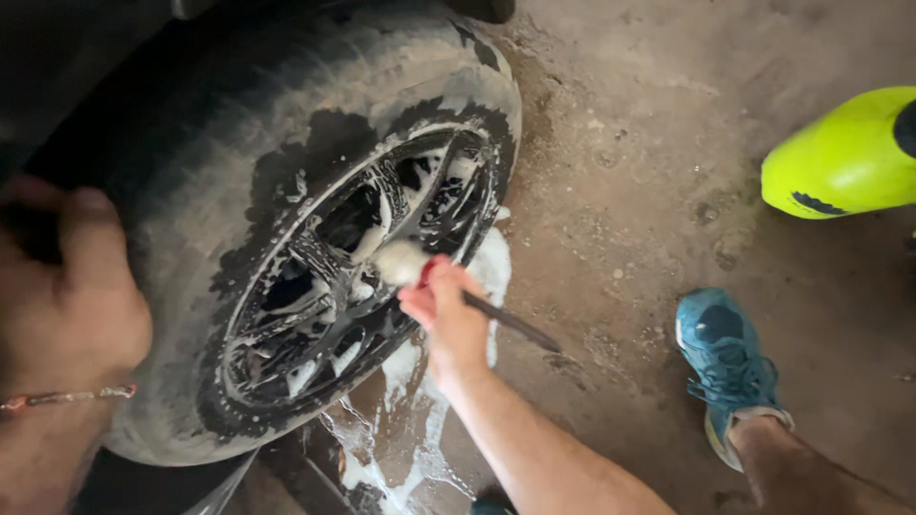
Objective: The person scrubs the rim and tire of a car wheel using a brush and soapy water. They systematically clean the spokes and the outer edge of the wheel while holding the tire with their left hand.
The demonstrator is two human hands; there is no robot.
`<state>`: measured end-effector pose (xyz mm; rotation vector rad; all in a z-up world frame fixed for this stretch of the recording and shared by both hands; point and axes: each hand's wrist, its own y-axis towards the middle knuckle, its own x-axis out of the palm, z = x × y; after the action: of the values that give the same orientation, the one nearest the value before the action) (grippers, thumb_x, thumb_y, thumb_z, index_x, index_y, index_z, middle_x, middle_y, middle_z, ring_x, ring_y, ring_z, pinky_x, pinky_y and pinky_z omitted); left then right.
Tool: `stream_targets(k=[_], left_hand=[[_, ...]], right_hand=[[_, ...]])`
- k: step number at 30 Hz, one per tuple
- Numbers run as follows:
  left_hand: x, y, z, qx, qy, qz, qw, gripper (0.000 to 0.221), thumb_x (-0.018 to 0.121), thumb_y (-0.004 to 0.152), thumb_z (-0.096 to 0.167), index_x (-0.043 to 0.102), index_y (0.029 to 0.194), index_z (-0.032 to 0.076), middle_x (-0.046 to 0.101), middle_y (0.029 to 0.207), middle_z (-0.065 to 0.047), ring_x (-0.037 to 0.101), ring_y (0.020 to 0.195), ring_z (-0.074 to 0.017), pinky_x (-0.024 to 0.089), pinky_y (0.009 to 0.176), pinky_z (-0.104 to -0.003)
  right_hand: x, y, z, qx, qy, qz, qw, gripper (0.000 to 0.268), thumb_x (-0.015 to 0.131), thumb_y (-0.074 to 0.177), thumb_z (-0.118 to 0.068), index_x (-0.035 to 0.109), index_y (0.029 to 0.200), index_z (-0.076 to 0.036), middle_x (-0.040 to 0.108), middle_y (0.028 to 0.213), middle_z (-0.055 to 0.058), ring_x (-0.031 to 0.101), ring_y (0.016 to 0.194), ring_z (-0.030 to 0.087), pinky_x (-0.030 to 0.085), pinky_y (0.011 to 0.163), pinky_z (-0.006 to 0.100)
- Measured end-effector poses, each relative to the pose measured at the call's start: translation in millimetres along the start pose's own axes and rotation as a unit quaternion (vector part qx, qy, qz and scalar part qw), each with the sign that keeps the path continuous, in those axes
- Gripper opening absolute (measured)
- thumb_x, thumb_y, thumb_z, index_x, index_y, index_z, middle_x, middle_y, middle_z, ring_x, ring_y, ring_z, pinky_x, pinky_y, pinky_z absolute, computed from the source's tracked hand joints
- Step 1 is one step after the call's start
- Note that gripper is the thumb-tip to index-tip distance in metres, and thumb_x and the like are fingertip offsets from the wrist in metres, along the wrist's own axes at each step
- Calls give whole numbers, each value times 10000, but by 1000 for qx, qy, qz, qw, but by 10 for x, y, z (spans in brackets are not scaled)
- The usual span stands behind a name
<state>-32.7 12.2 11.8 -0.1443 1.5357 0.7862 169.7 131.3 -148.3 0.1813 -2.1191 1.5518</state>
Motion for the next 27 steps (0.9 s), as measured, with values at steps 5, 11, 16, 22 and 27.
stream_targets(k=[5, 11, 16, 22, 27], left_hand=[[24, 32, 35, -36, -73, -9, 997, 246, 563, 1369, 134, 553, 1319, -107, 603, 1238, -265, 609, 1164, -406, 458, 1053, -492], [35, 38, 53, -48, -10, 6, 999, 299, 627, 1385, 199, 693, 1339, -89, 744, 1213, -285, 723, 1126, -470, 533, 957, -528], [-71, -35, 159, 41, 10, 3, 999, 207, 651, 1456, 41, 657, 1368, -146, 633, 1256, -283, 652, 1188, -455, 485, 1140, -492], [-32, 14, 118, 60, -15, 20, 998, 232, 599, 1447, 46, 621, 1422, -184, 638, 1323, -342, 639, 1255, -499, 465, 1149, -524], [35, 28, 61, 24, -51, 16, 998, 217, 604, 1402, 90, 589, 1357, -122, 617, 1252, -292, 631, 1181, -452, 471, 1086, -521]], right_hand=[[63, 386, -364, -101, 184, -16, 978, 362, 594, 1096, -162, 653, 1388, 44, 691, 1331, 231, 754, 887, 221, 668, 766, 289], [98, -214, 138, -1, 36, -33, 999, 372, 501, 1128, -185, 615, 1402, 40, 745, 1312, 249, 752, 1019, 297, 657, 853, 369], [-34, -82, 179, 21, -73, -26, 997, 376, 568, 1126, -225, 689, 1387, 18, 810, 1115, 243, 807, 841, 249, 700, 727, 296], [69, 10, 156, -38, 151, -25, 987, 322, 504, 1141, -173, 603, 1347, 54, 725, 1406, 247, 751, 1043, 215, 653, 817, 243], [-53, -285, 429, 22, -184, -52, 981, 373, 572, 1127, -222, 693, 1431, -43, 810, 1082, 197, 809, 848, 230, 697, 759, 274]])
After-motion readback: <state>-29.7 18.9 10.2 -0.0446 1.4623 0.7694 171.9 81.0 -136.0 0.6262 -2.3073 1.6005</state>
